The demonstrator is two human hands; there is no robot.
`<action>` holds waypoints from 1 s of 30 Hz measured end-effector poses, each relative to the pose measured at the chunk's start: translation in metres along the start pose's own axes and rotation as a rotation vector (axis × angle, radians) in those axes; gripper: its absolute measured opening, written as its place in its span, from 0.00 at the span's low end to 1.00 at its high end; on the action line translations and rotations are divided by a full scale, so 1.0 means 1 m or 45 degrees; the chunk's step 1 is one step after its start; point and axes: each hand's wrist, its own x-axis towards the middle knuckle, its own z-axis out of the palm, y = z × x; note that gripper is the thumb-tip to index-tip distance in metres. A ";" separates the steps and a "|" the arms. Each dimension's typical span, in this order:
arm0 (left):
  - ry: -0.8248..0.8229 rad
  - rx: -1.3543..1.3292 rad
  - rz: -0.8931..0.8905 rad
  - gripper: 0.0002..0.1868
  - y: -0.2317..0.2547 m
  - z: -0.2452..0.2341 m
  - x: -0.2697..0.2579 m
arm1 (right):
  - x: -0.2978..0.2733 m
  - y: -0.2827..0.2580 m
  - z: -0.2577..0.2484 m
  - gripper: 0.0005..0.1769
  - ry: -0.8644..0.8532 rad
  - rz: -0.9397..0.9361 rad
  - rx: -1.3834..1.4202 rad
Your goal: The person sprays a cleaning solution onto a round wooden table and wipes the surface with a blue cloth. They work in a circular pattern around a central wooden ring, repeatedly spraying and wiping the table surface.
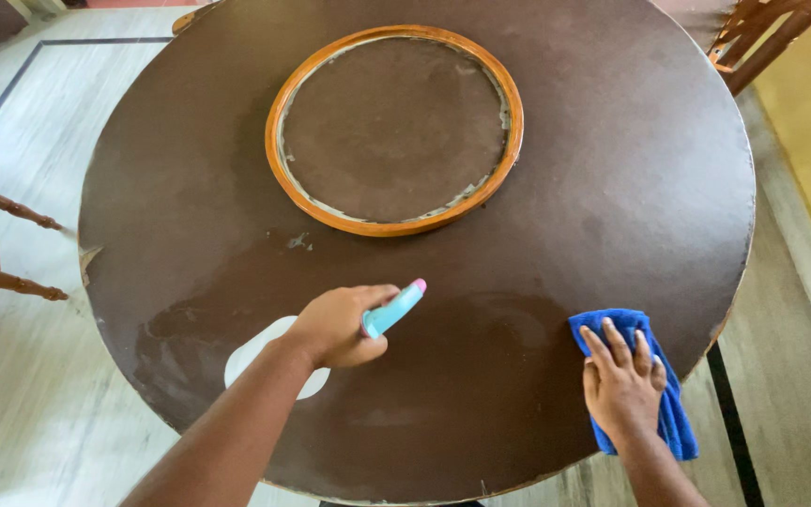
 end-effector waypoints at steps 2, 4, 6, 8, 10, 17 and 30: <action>0.179 -0.084 0.009 0.31 -0.001 -0.008 0.001 | 0.004 -0.026 -0.004 0.30 -0.073 -0.076 -0.009; 0.363 -0.183 0.053 0.31 0.000 -0.013 0.002 | 0.005 -0.059 -0.007 0.30 -0.138 -0.144 -0.007; 0.551 -0.299 0.134 0.32 0.002 -0.015 0.005 | 0.001 -0.092 -0.012 0.30 -0.199 -0.190 0.016; 0.629 -0.299 0.099 0.32 0.002 -0.017 0.009 | -0.005 -0.121 -0.018 0.31 -0.254 -0.269 0.061; 0.697 -0.339 0.109 0.33 0.003 -0.018 0.013 | -0.013 -0.145 -0.024 0.32 -0.302 -0.383 0.129; 0.840 -0.433 0.267 0.35 0.000 -0.014 0.019 | -0.063 -0.176 -0.028 0.36 -0.483 -0.780 0.282; 0.711 -0.876 0.204 0.40 -0.020 -0.003 0.013 | -0.013 0.005 -0.029 0.29 -0.156 -0.604 0.077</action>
